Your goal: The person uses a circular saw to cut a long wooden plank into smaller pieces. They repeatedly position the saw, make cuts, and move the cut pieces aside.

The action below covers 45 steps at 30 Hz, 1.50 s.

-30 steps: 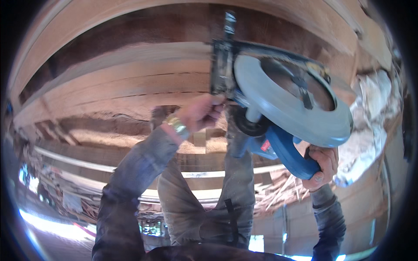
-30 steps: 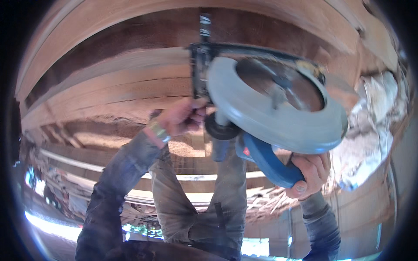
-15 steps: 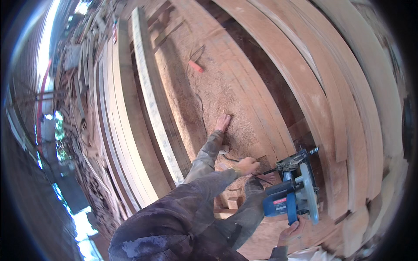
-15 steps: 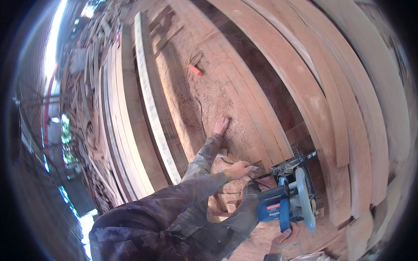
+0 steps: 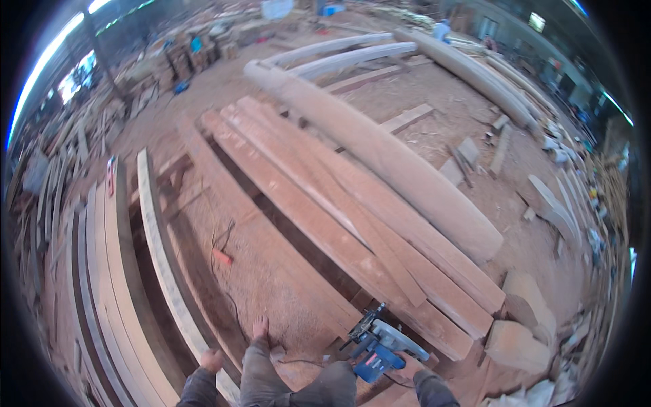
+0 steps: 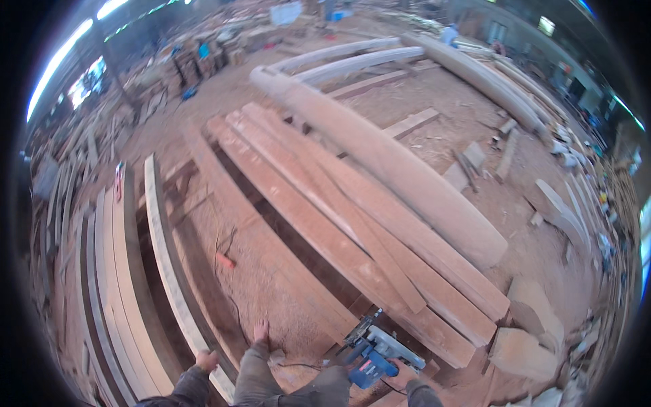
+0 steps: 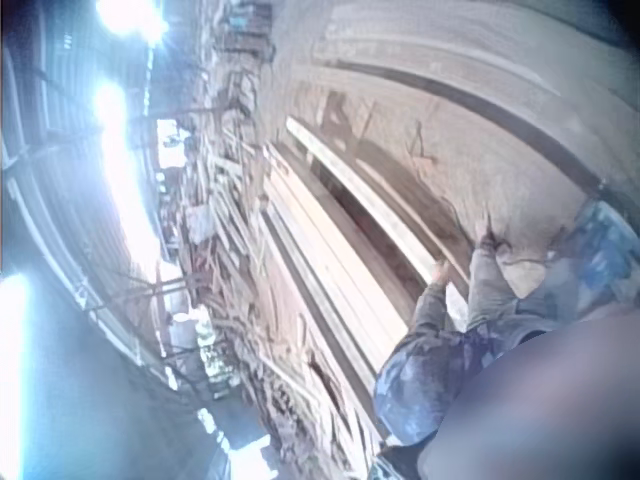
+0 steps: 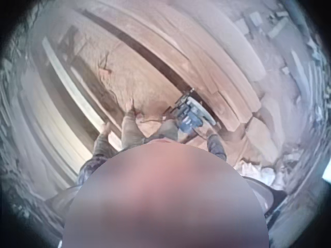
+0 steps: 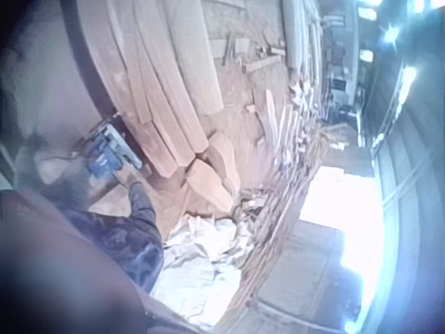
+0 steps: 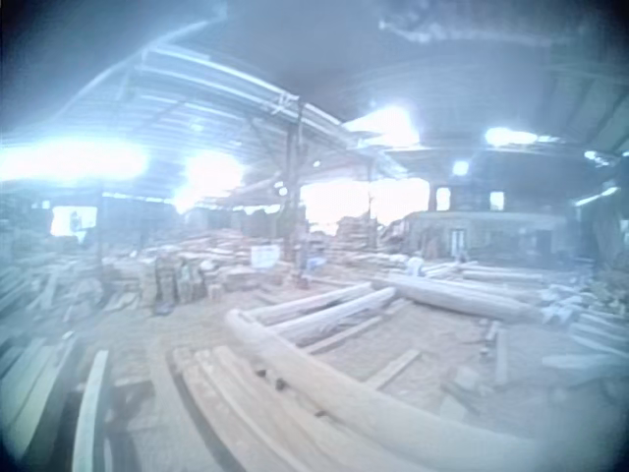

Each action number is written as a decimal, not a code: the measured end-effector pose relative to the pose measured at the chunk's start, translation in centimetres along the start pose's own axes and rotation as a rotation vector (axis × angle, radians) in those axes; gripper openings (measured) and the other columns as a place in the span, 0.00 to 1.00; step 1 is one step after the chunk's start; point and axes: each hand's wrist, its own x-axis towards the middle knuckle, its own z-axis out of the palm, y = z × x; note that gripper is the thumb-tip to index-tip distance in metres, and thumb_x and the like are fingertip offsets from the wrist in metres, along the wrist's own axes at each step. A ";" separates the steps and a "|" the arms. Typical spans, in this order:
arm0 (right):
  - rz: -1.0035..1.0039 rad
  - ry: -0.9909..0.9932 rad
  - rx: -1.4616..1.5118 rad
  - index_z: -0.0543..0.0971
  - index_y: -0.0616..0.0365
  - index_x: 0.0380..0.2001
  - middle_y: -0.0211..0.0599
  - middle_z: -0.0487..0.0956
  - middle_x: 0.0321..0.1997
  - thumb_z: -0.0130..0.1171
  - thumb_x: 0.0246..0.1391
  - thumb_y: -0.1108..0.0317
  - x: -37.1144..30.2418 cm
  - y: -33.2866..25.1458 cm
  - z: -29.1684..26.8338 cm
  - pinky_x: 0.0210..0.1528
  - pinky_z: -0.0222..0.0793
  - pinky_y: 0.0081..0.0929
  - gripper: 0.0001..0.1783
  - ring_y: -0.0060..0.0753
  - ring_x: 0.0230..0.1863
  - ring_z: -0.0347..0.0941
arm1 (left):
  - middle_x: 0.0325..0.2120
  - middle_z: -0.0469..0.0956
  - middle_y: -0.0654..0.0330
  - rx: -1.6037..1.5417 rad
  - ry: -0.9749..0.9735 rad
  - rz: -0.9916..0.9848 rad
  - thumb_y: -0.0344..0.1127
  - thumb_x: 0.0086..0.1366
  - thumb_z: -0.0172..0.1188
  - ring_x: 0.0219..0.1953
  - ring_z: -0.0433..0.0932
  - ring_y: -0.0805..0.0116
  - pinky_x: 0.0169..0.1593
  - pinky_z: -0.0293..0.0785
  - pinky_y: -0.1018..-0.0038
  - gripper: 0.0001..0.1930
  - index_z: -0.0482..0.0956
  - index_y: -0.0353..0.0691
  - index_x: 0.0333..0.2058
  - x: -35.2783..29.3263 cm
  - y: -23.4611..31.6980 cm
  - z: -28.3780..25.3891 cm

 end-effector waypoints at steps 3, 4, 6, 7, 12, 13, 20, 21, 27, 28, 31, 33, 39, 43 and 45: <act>0.041 -0.031 -0.096 0.76 0.49 0.61 0.50 0.83 0.54 0.70 0.43 0.54 1.0 0.0 0.0 0.62 0.73 0.41 0.38 0.51 0.57 0.79 | 0.20 0.83 0.50 0.079 -0.074 -0.325 0.49 0.67 0.55 0.18 0.82 0.59 0.26 0.82 0.62 0.22 0.85 0.32 0.34 -0.7 -1.4 -2.2; 0.057 -0.052 -0.119 0.78 0.49 0.59 0.50 0.83 0.53 0.69 0.43 0.54 1.7 -0.6 -0.1 0.62 0.73 0.43 0.36 0.53 0.56 0.79 | 0.20 0.83 0.50 0.228 -0.130 -0.247 0.49 0.67 0.55 0.18 0.82 0.59 0.26 0.82 0.63 0.22 0.85 0.32 0.34 -0.7 -0.6 -2.0; 0.033 -0.050 -0.187 0.80 0.48 0.57 0.51 0.83 0.52 0.67 0.42 0.55 2.8 -2.8 0.3 0.62 0.73 0.45 0.34 0.54 0.55 0.80 | 0.21 0.83 0.51 0.177 -0.245 -0.029 0.49 0.67 0.55 0.18 0.82 0.60 0.26 0.82 0.63 0.22 0.84 0.32 0.35 0.5 3.3 1.0; 0.070 -0.049 -0.234 0.81 0.48 0.56 0.51 0.83 0.52 0.67 0.42 0.56 3.2 -4.2 0.5 0.61 0.73 0.46 0.33 0.55 0.55 0.80 | 0.21 0.83 0.51 0.166 -0.315 0.049 0.49 0.68 0.55 0.19 0.82 0.60 0.26 0.82 0.63 0.21 0.84 0.33 0.35 1.3 6.1 3.2; 0.167 0.157 -0.178 0.81 0.50 0.58 0.50 0.84 0.51 0.64 0.41 0.52 0.1 -11.1 1.1 0.58 0.76 0.46 0.37 0.54 0.53 0.81 | 0.23 0.82 0.52 0.150 -0.614 0.312 0.49 0.69 0.54 0.20 0.81 0.62 0.27 0.81 0.64 0.21 0.83 0.34 0.37 3.3 17.4 8.8; 0.192 0.264 -0.204 0.82 0.50 0.56 0.50 0.84 0.51 0.63 0.40 0.52 -1.7 -12.3 1.7 0.58 0.76 0.45 0.35 0.54 0.52 0.81 | 0.24 0.82 0.52 0.157 -0.649 0.329 0.49 0.69 0.54 0.21 0.81 0.62 0.27 0.81 0.64 0.21 0.83 0.34 0.37 3.7 18.1 7.7; 0.604 0.786 0.271 0.83 0.49 0.52 0.53 0.84 0.46 0.62 0.40 0.61 -12.6 -23.0 10.5 0.57 0.75 0.50 0.29 0.60 0.50 0.80 | 0.26 0.81 0.54 0.320 -0.755 0.191 0.49 0.71 0.53 0.23 0.81 0.64 0.27 0.80 0.66 0.20 0.81 0.36 0.40 15.9 18.6 -7.5; 0.636 0.903 0.360 0.83 0.50 0.52 0.54 0.84 0.45 0.62 0.41 0.61 -13.9 -24.6 12.2 0.56 0.75 0.49 0.29 0.60 0.50 0.80 | 0.26 0.81 0.54 0.359 -0.750 0.169 0.49 0.71 0.53 0.23 0.80 0.64 0.27 0.80 0.66 0.20 0.80 0.36 0.40 18.1 19.3 -9.4; 0.914 1.424 0.801 0.83 0.55 0.51 0.55 0.85 0.38 0.63 0.40 0.65 -20.3 -31.9 22.3 0.52 0.75 0.43 0.29 0.56 0.44 0.82 | 0.29 0.80 0.56 0.599 -0.684 0.201 0.49 0.72 0.52 0.25 0.80 0.66 0.27 0.79 0.67 0.19 0.79 0.37 0.42 26.1 30.7 -14.4; 0.971 1.500 0.903 0.83 0.57 0.50 0.53 0.85 0.37 0.63 0.39 0.65 -20.8 -32.4 24.4 0.50 0.75 0.41 0.29 0.51 0.41 0.83 | 0.29 0.79 0.56 0.631 -0.677 0.230 0.49 0.72 0.52 0.26 0.80 0.66 0.27 0.79 0.67 0.19 0.78 0.38 0.42 26.1 33.5 -13.9; 1.124 1.633 1.167 0.84 0.59 0.47 0.51 0.85 0.35 0.62 0.39 0.66 -20.0 -34.6 30.1 0.48 0.75 0.40 0.26 0.47 0.39 0.83 | 0.30 0.79 0.57 0.721 -0.650 0.367 0.49 0.73 0.51 0.27 0.79 0.67 0.27 0.79 0.68 0.18 0.78 0.38 0.43 26.4 43.5 -10.7; 1.263 1.719 1.342 0.84 0.60 0.45 0.49 0.85 0.33 0.62 0.39 0.66 -19.8 -34.7 33.3 0.47 0.75 0.40 0.25 0.46 0.37 0.82 | 0.31 0.79 0.57 0.770 -0.592 0.501 0.49 0.74 0.51 0.27 0.79 0.67 0.27 0.79 0.68 0.18 0.77 0.39 0.44 24.2 49.8 -5.8; 1.414 2.033 1.829 0.83 0.62 0.42 0.36 0.80 0.24 0.60 0.41 0.69 -20.8 -33.8 38.8 0.32 0.73 0.33 0.21 0.31 0.24 0.76 | 0.22 0.75 0.58 0.926 -0.810 0.821 0.45 0.72 0.54 0.18 0.74 0.68 0.18 0.70 0.71 0.14 0.73 0.38 0.35 8.4 61.4 13.4; 1.372 2.288 2.037 0.82 0.61 0.46 0.30 0.77 0.22 0.60 0.42 0.71 -21.4 -32.0 39.8 0.21 0.67 0.27 0.23 0.23 0.16 0.70 | 0.22 0.76 0.58 1.197 -0.985 0.952 0.45 0.71 0.55 0.18 0.75 0.67 0.19 0.71 0.70 0.14 0.74 0.38 0.36 -5.9 63.0 23.9; 1.315 2.372 2.144 0.82 0.61 0.46 0.31 0.77 0.21 0.60 0.42 0.71 -21.3 -30.7 39.9 0.21 0.68 0.28 0.22 0.24 0.17 0.71 | 0.22 0.76 0.58 1.299 -1.006 1.043 0.45 0.71 0.55 0.18 0.75 0.67 0.19 0.71 0.70 0.14 0.74 0.38 0.37 -12.1 63.0 26.8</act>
